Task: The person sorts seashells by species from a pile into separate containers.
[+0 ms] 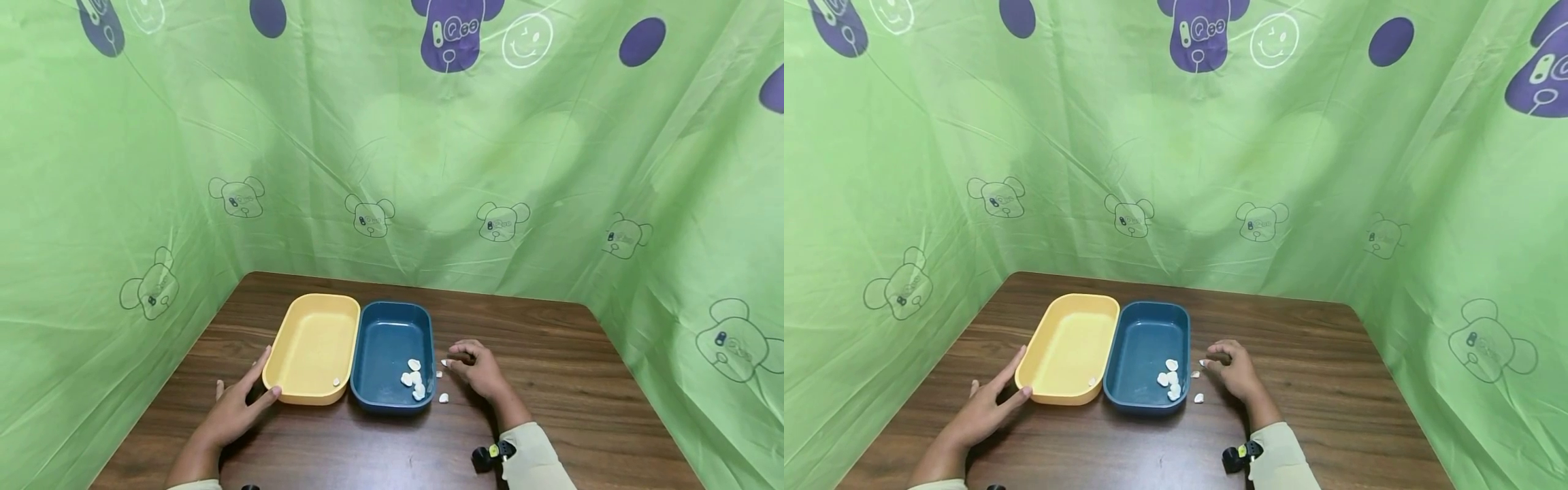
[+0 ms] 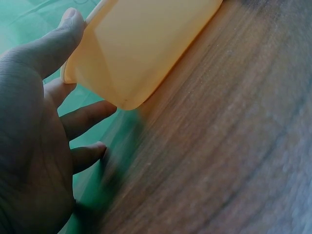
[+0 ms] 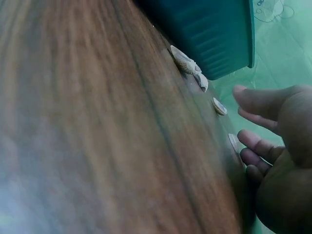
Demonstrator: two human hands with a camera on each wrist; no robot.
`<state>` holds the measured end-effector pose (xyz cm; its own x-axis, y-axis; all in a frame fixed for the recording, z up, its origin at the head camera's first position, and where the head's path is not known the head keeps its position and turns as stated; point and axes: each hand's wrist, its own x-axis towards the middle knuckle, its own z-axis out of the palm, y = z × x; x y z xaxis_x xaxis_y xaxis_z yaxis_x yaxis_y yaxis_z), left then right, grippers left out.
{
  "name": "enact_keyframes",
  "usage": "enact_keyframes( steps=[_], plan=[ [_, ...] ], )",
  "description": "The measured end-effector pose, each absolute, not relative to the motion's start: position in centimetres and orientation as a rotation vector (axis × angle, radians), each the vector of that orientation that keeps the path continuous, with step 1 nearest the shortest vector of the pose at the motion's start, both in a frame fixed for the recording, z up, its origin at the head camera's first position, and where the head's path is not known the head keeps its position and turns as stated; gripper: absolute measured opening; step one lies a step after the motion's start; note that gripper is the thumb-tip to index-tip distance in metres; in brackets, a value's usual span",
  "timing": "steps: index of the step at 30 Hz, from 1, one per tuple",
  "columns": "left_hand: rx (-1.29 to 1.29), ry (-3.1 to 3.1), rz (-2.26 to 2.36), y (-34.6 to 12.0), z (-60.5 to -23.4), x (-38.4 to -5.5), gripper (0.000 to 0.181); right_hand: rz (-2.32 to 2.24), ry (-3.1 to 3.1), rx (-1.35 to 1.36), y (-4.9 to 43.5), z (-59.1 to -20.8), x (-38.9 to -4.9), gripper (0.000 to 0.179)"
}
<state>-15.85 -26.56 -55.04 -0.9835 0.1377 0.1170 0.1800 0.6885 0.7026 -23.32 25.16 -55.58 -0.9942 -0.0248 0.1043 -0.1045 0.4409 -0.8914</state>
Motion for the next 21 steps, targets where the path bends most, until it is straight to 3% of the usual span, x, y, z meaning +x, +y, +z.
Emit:
enact_keyframes(
  steps=[21],
  plan=[
    [-0.281,-2.832,-1.171,-26.7,-55.3,-16.0,0.088,1.246,-2.705,0.219,24.6,-56.9,-23.1,0.012]
  ],
)
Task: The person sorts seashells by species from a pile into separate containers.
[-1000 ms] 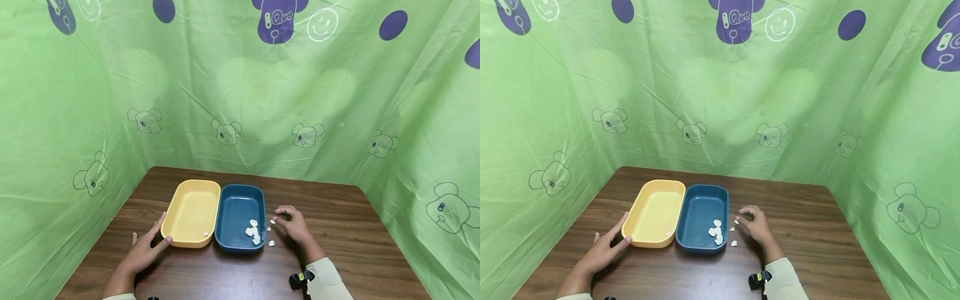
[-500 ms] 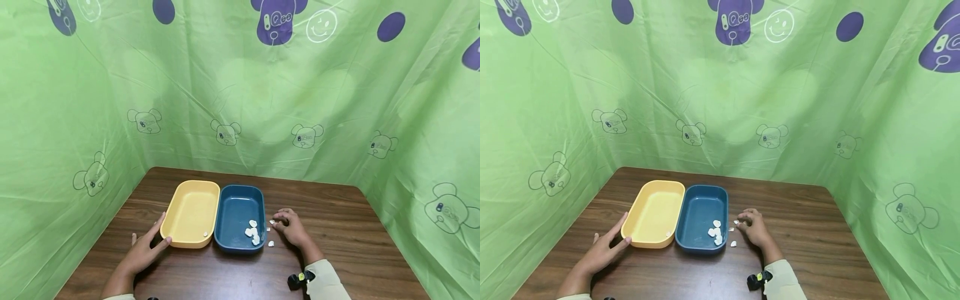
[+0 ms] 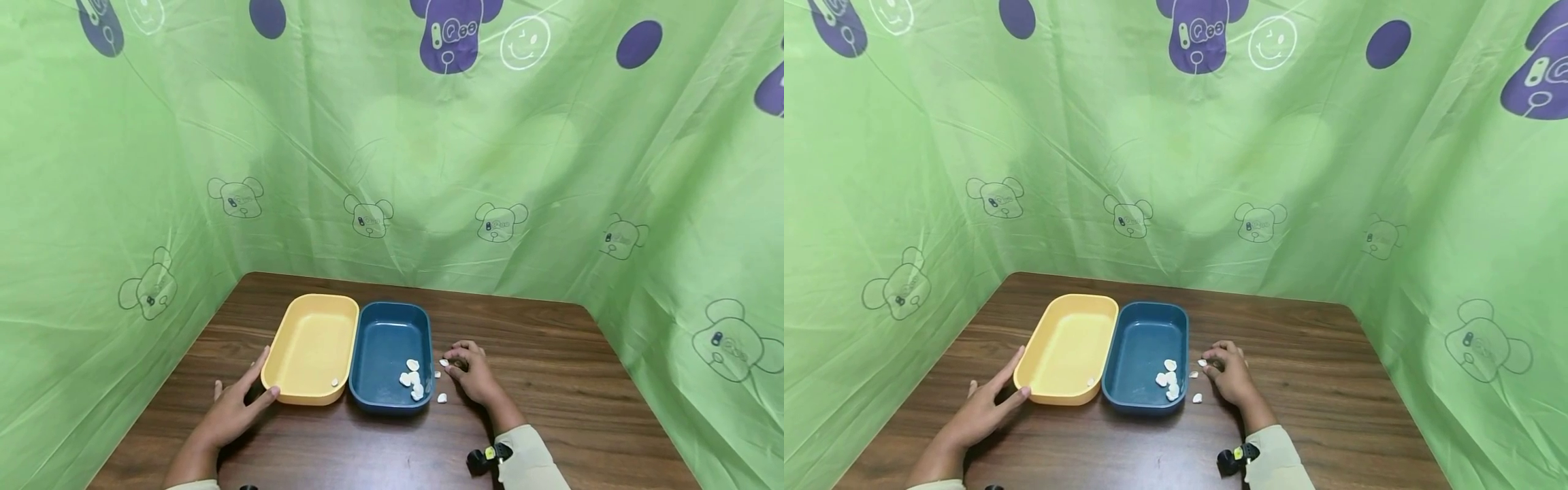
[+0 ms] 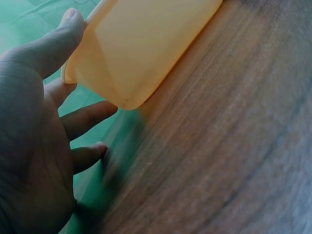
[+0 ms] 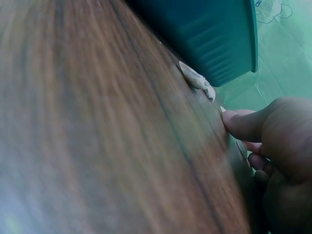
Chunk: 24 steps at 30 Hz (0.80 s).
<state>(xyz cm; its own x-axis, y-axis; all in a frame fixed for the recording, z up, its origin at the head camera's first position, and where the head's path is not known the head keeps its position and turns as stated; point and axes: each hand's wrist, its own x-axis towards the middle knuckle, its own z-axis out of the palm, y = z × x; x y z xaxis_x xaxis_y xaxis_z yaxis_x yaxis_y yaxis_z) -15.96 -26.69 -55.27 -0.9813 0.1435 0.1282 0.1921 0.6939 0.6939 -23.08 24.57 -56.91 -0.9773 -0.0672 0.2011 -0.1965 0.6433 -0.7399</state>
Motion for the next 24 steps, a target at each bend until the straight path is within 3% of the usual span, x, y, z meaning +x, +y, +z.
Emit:
enact_keyframes(
  steps=[24],
  plan=[
    [-0.282,-2.823,-1.170,-26.64,-55.17,-15.89,0.086,1.352,-2.615,0.182,24.34,-55.93,-23.21,0.009]
  ],
)
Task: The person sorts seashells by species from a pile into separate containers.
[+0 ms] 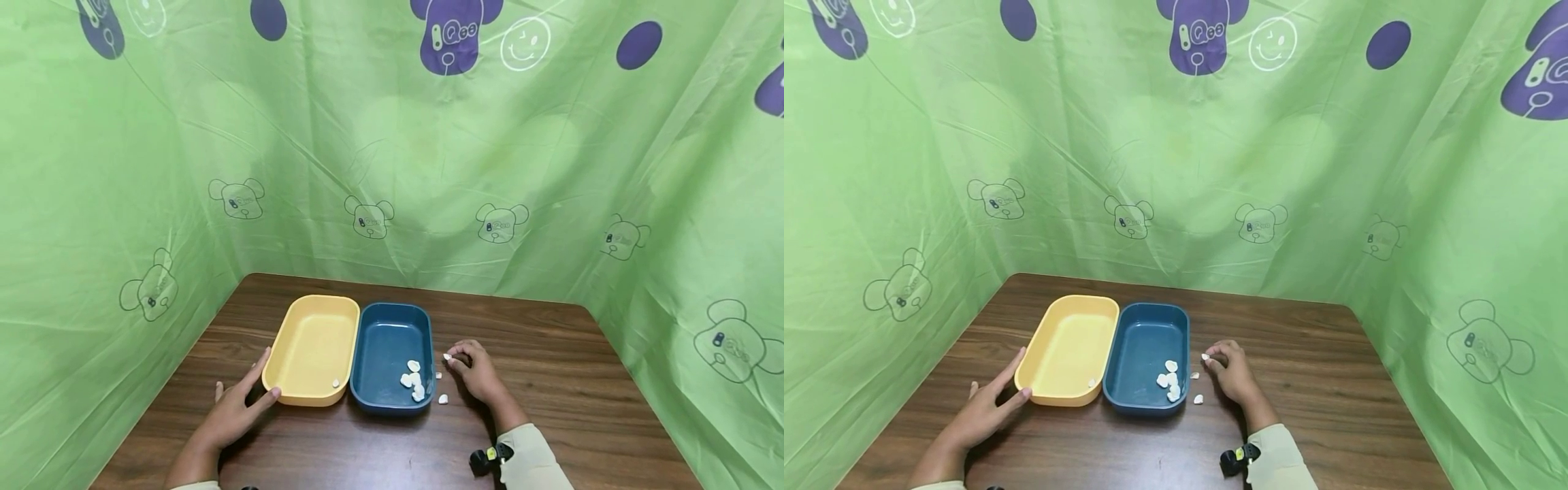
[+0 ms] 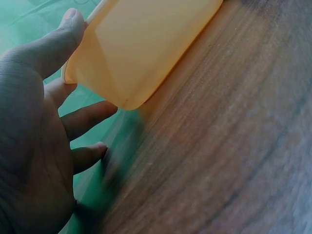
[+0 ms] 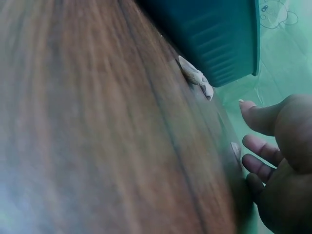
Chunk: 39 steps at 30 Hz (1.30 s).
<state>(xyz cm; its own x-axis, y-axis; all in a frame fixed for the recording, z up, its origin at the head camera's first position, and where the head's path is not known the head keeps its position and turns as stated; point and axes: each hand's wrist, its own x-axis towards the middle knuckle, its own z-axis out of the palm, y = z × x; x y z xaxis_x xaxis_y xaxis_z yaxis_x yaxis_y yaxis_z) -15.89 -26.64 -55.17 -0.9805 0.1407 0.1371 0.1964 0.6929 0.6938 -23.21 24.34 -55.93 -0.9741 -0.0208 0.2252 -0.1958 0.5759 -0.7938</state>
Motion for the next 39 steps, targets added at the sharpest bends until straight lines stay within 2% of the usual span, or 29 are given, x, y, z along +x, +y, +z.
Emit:
enact_keyframes(
  steps=[15,24,39],
  plan=[
    [-0.281,-2.819,-1.176,-26.6,-55.1,-15.8,0.086,1.213,-2.550,0.201,23.2,-53.2,-23.5,0.004],
    [-0.282,-2.818,-1.169,-26.6,-55.1,-15.8,0.086,1.202,-2.514,0.204,22.2,-50.7,-23.4,0.009],
    [-0.277,-2.827,-1.168,-26.6,-55.1,-15.8,0.086,1.334,-2.469,0.237,19.1,-47.0,-22.9,0.008]
  ],
)
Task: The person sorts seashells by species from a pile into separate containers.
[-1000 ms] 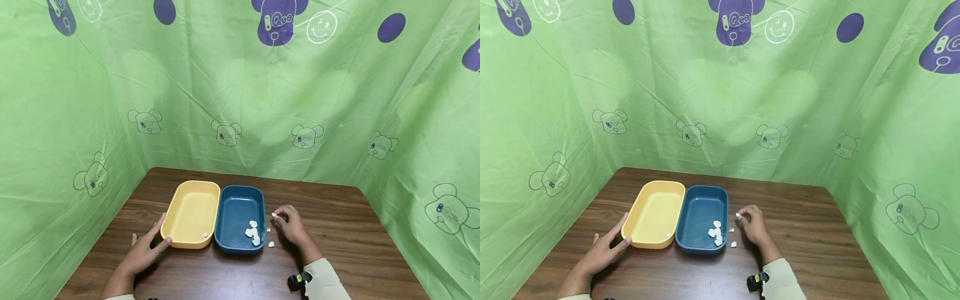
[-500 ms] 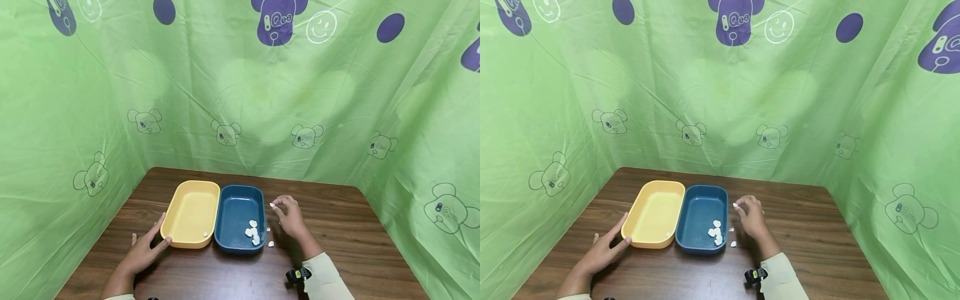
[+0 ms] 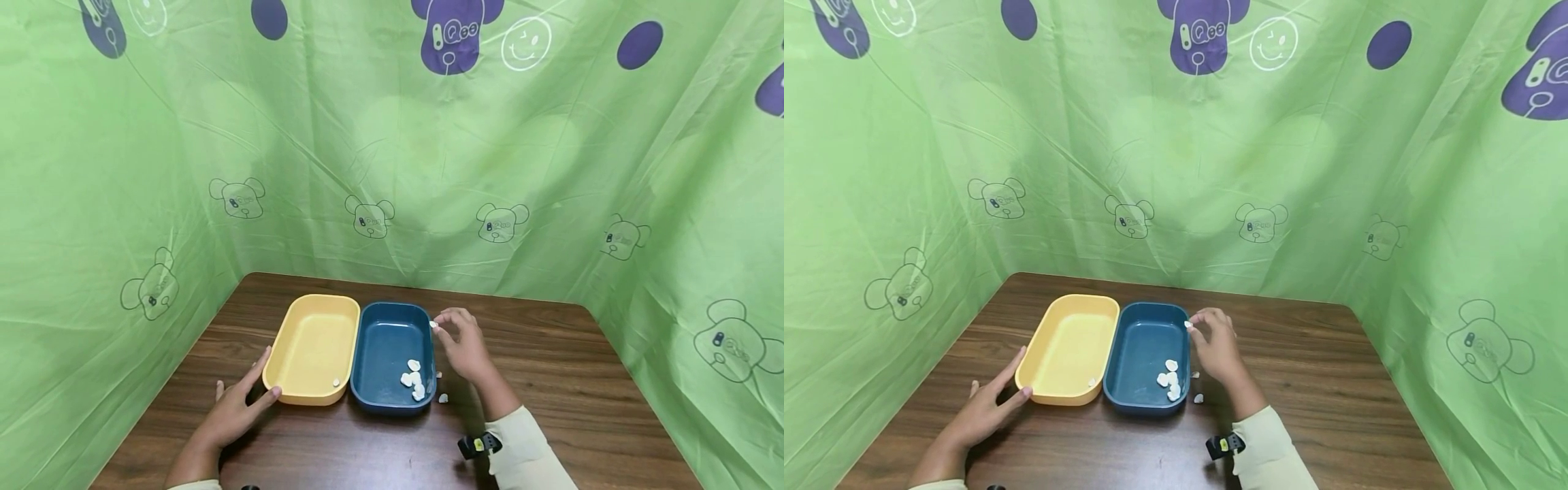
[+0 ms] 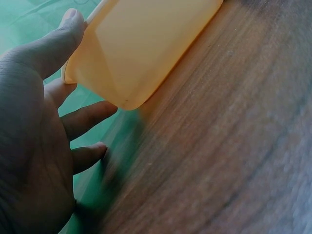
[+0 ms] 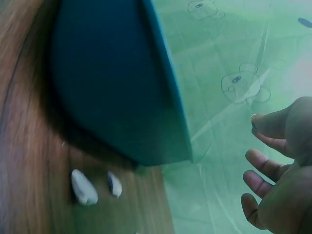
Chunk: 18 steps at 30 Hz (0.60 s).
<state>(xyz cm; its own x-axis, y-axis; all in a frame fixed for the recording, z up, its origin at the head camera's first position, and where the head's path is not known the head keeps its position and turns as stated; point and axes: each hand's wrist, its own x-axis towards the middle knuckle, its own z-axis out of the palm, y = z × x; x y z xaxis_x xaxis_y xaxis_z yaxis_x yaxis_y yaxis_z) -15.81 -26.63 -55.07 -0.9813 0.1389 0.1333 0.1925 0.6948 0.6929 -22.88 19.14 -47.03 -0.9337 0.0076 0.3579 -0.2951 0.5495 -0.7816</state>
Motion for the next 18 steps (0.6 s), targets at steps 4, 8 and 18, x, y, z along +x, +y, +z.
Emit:
enact_keyframes(
  steps=[4,8,18],
  plan=[
    [-0.272,-2.827,-1.175,-26.7,-55.0,-15.8,0.086,1.353,-2.466,0.250,18.0,-46.4,-22.9,0.008],
    [-0.279,-2.827,-1.175,-26.7,-55.1,-15.9,0.086,1.374,-2.465,0.263,16.8,-45.9,-23.0,0.007],
    [-0.282,-2.820,-1.165,-26.7,-55.2,-15.8,0.086,1.391,-2.501,0.299,13.8,-45.2,-22.9,0.005]
  ],
)
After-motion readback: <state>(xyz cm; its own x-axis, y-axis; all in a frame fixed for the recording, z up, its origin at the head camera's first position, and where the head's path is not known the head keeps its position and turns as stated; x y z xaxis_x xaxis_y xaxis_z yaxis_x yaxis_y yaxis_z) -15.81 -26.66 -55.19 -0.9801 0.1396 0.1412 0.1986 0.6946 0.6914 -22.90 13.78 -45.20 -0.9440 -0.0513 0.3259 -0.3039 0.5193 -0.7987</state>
